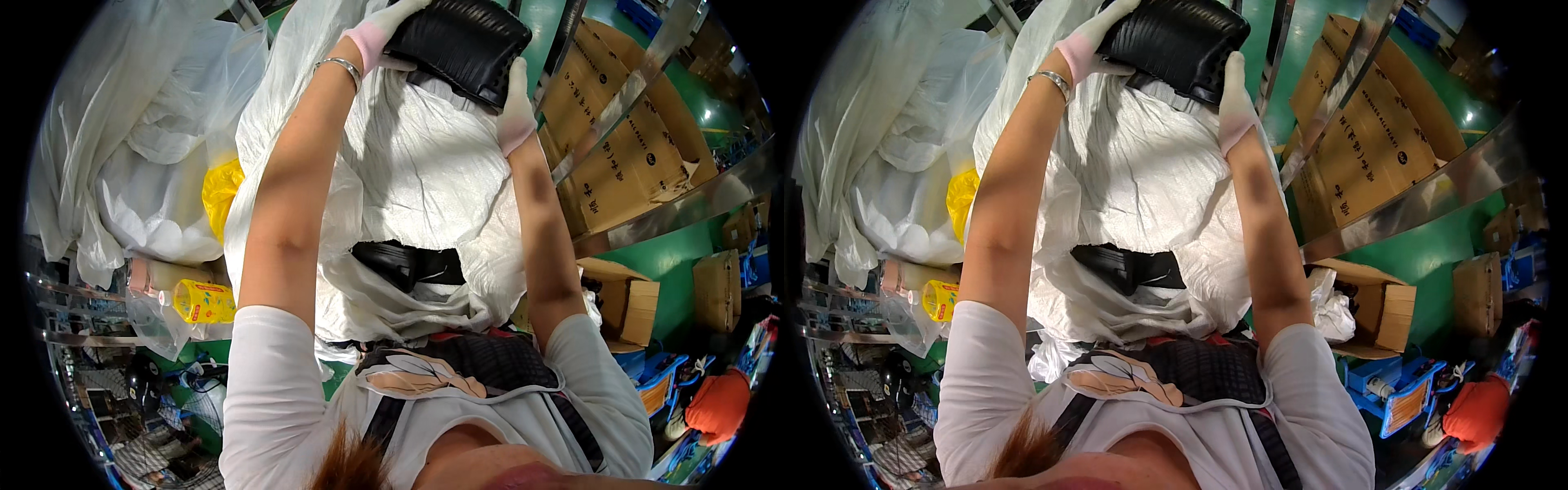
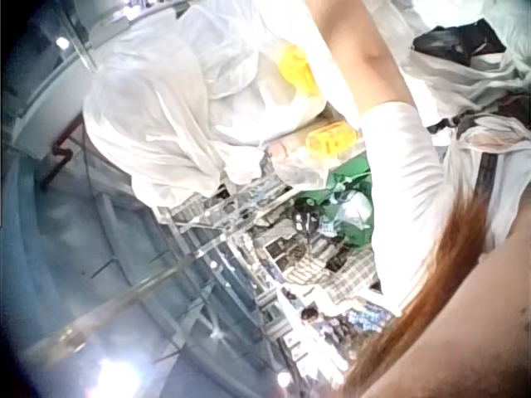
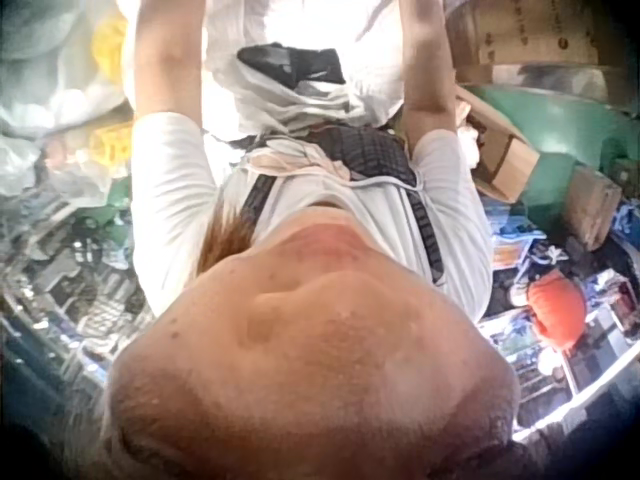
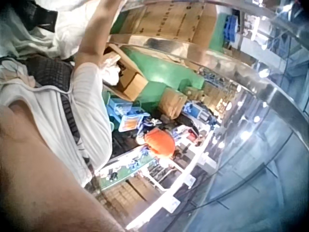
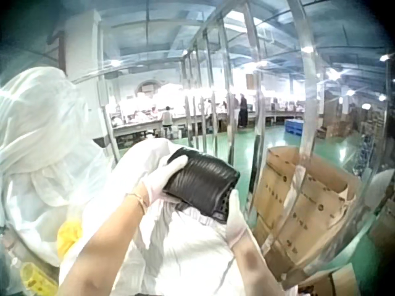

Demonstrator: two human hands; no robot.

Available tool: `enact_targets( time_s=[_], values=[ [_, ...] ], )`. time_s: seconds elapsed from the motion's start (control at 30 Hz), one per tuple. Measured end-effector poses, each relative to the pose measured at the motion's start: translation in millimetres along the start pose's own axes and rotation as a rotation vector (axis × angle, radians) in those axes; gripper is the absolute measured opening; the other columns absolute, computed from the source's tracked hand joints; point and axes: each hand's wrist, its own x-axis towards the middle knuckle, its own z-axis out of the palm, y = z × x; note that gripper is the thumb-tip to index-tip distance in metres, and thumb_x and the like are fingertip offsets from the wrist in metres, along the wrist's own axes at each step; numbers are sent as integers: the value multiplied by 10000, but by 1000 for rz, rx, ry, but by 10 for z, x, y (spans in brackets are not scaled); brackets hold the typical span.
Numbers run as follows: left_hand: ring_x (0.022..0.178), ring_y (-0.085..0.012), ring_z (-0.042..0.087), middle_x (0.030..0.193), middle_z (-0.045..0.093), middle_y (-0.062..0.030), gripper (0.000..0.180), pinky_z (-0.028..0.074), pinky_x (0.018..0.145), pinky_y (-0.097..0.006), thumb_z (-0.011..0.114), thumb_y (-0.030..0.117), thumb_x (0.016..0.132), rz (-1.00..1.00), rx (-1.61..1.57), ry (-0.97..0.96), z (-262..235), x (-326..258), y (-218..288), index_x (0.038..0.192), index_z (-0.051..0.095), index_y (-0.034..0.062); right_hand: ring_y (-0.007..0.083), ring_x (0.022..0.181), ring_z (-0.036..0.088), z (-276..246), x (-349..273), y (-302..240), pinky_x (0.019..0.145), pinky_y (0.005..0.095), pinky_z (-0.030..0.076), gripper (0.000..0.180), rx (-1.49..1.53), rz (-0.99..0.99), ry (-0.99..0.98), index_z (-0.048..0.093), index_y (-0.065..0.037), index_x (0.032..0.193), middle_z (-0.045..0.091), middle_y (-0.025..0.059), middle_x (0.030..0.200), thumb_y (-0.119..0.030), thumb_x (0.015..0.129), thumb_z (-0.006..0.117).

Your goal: The person takes shoe components out of a white bag, places them on a metal workbench, and matches them with blue and black shoe bodies already on the bench.

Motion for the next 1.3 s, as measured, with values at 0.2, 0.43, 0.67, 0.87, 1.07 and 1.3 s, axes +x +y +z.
enact_targets(
  time_s=[0.2, 0.43, 0.67, 0.87, 1.07, 1.3],
  values=[
    [1077, -244, 585, 1139, 634, -77, 452, 494, 899, -401, 611, 391, 905, 821, 894, 147, -118, -487, 358, 1237, 573, 87, 257, 1220, 535, 246, 54, -150, 1049, 328, 386, 641, -202, -49, -165, 502, -32, 1364, 573, 129, 1329, -540, 1001, 355],
    [988, -163, 655, 1125, 681, -94, 515, 527, 877, -306, 626, 381, 935, 285, -89, 205, -778, -987, 85, 1285, 569, 7, 283, 1210, 547, 839, 171, -99, 1038, 319, 391, 645, -484, -188, -256, 549, 6, 1311, 589, 138, 1312, -529, 991, 385],
    [1311, -227, 431, 1417, 488, -114, 620, 291, 1121, -319, 624, 170, 892, 709, 358, 304, -619, -1128, -141, 1451, 394, 31, 410, 1277, 449, 794, 292, 480, 1076, 386, 330, 635, -626, -455, -201, 457, 29, 1366, 505, 252, 1371, -474, 1006, 312],
    [1302, -212, 445, 1383, 523, -91, 564, 311, 1109, -324, 627, 158, 880, 725, 345, 218, -853, -927, -190, 1404, 461, 34, 425, 1282, 444, 938, -47, 279, 1085, 399, 321, 691, -591, -491, -189, 353, 29, 1434, 482, 271, 1384, -468, 962, 437],
    [1202, -286, 556, 1244, 625, -160, 429, 400, 1040, -315, 611, 222, 860, 974, 733, 480, -805, -508, -75, 1232, 603, 10, 455, 1268, 412, 972, -129, 419, 1068, 491, 325, 732, -944, -914, -8, 375, -47, 1441, 358, 262, 1464, -445, 866, 592],
    [1217, -297, 535, 1284, 600, -154, 430, 398, 1045, -334, 570, 298, 893, 949, 1000, 564, -860, -110, 35, 1248, 610, 58, 454, 1309, 363, 1023, 424, 402, 1089, 472, 313, 724, -924, -786, -29, 316, -37, 1462, 345, 271, 1465, -447, 907, 534]
  ],
)
